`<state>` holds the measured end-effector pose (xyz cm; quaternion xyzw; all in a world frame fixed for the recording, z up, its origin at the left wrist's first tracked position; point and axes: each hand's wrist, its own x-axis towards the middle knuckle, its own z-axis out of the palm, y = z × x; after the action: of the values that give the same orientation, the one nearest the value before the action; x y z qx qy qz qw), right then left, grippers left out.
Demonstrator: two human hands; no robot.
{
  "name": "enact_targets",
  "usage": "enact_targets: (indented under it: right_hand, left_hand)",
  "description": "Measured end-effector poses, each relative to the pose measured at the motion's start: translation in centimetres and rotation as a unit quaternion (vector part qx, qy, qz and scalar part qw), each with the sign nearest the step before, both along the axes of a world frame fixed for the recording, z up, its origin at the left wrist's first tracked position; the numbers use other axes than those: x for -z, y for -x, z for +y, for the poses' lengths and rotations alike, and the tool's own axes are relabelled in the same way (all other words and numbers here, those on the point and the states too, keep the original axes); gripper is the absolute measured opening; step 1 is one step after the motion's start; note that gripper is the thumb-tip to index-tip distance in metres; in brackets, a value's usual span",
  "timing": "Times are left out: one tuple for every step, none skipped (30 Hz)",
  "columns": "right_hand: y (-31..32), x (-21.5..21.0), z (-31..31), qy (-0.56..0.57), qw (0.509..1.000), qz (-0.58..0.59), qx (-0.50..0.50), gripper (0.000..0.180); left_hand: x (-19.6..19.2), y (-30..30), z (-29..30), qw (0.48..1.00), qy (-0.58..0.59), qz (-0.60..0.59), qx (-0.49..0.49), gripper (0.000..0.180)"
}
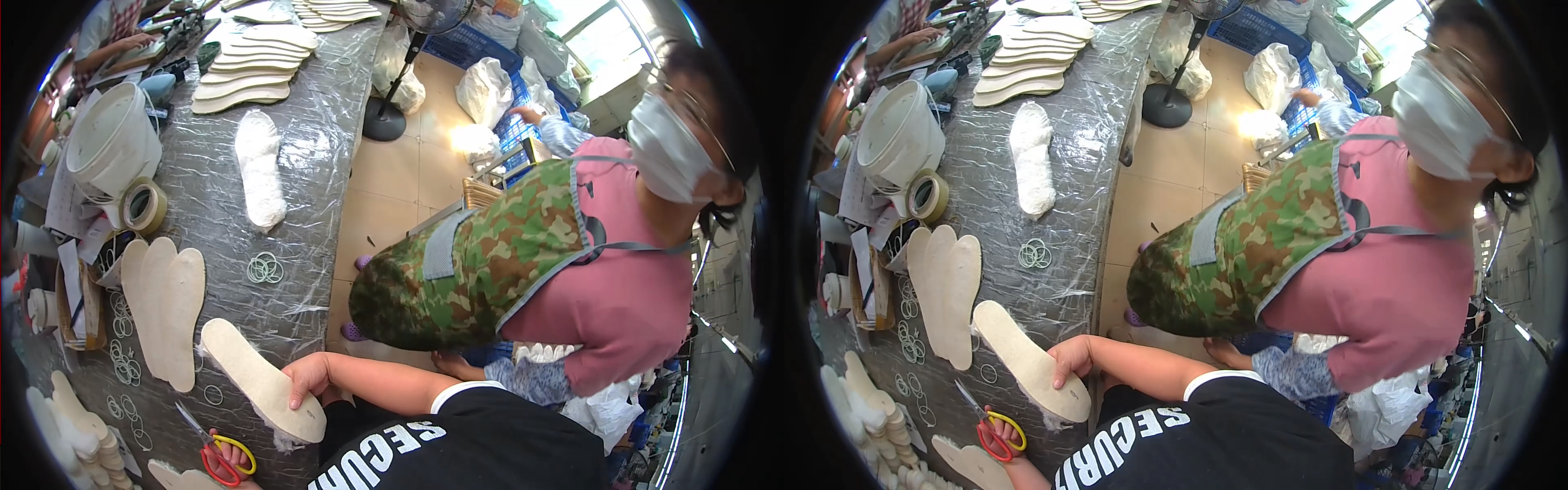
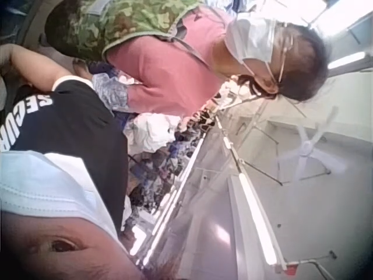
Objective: Trimming the excess white furry lining from shoe insoles using red-handled scissors.
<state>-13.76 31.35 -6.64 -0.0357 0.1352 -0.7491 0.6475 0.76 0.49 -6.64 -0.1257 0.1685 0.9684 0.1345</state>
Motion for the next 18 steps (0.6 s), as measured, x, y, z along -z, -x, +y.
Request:
enact_targets:
  right_hand:
    - [-0.04,-0.04,0.02,-0.001,1.000,0.004,0.004,0.054]
    - [-0.07,0.00,0.01,-0.001,1.000,0.005,0.003,0.054]
    - [-0.09,0.04,-0.03,0.001,1.000,0.004,0.004,0.054]
    - [-0.10,0.07,-0.05,0.004,1.000,0.004,0.004,0.053]
    - [-0.11,0.13,-0.09,0.004,1.000,0.004,0.003,0.053]
    - [-0.12,0.19,-0.11,0.005,1.000,0.000,0.001,0.053]
    - [-0.12,0.17,-0.11,0.007,1.000,-0.005,-0.002,0.053]
    - [-0.13,0.16,-0.09,0.007,1.000,-0.004,-0.003,0.053]
    - [-0.14,0.14,-0.06,0.004,1.000,0.000,0.000,0.053]
    - [-0.15,0.13,-0.05,0.001,1.000,0.003,0.001,0.053]
    - [-0.13,0.07,-0.05,0.001,1.000,0.004,0.001,0.053]
    - [-0.08,-0.02,-0.05,0.003,1.000,0.003,0.001,0.053]
    - [-0.05,-0.06,-0.05,0.006,1.000,0.003,0.002,0.053]
    - [-0.02,-0.07,-0.03,0.006,1.000,0.004,0.001,0.053]
    - [0.00,-0.03,0.00,0.006,1.000,0.003,0.000,0.053]
    - [-0.02,0.03,0.01,0.006,1.000,0.001,-0.001,0.054]
    - [-0.01,0.14,0.05,0.007,1.000,0.001,-0.002,0.054]
    - [0.02,0.28,0.11,0.002,1.000,0.003,-0.005,0.054]
  left_hand:
    - [-0.06,0.06,0.09,1.000,0.003,0.004,0.002,0.050]
    - [-0.13,0.11,0.20,1.000,0.003,0.004,0.002,0.050]
    - [-0.22,0.15,0.26,1.000,0.003,0.007,0.002,0.050]
    - [-0.31,0.18,0.31,1.000,0.003,0.009,0.002,0.051]
    - [-0.28,0.20,0.28,1.000,0.003,0.010,0.002,0.051]
    - [-0.24,0.21,0.26,1.000,0.004,0.011,0.003,0.051]
    - [-0.25,0.19,0.23,1.000,0.005,0.012,0.005,0.051]
    - [-0.23,0.17,0.21,1.000,0.005,0.013,0.005,0.051]
    - [-0.17,0.14,0.18,1.000,0.001,0.012,0.005,0.051]
    - [-0.12,0.12,0.17,1.000,-0.004,0.010,0.005,0.051]
    - [-0.08,0.11,0.17,1.000,-0.004,0.011,0.004,0.051]
    - [-0.03,0.10,0.18,1.000,-0.004,0.010,0.004,0.051]
    - [0.01,0.11,0.17,1.000,-0.004,0.009,0.004,0.051]
    - [0.02,0.12,0.18,1.000,-0.004,0.009,0.003,0.051]
    - [0.04,0.14,0.18,1.000,-0.005,0.006,0.003,0.051]
    - [0.05,0.09,0.13,1.000,-0.005,0.002,0.003,0.051]
    - [0.07,0.02,0.03,1.000,-0.005,0.002,0.002,0.051]
    - [0.09,-0.06,-0.12,1.000,0.003,-0.007,-0.003,0.051]
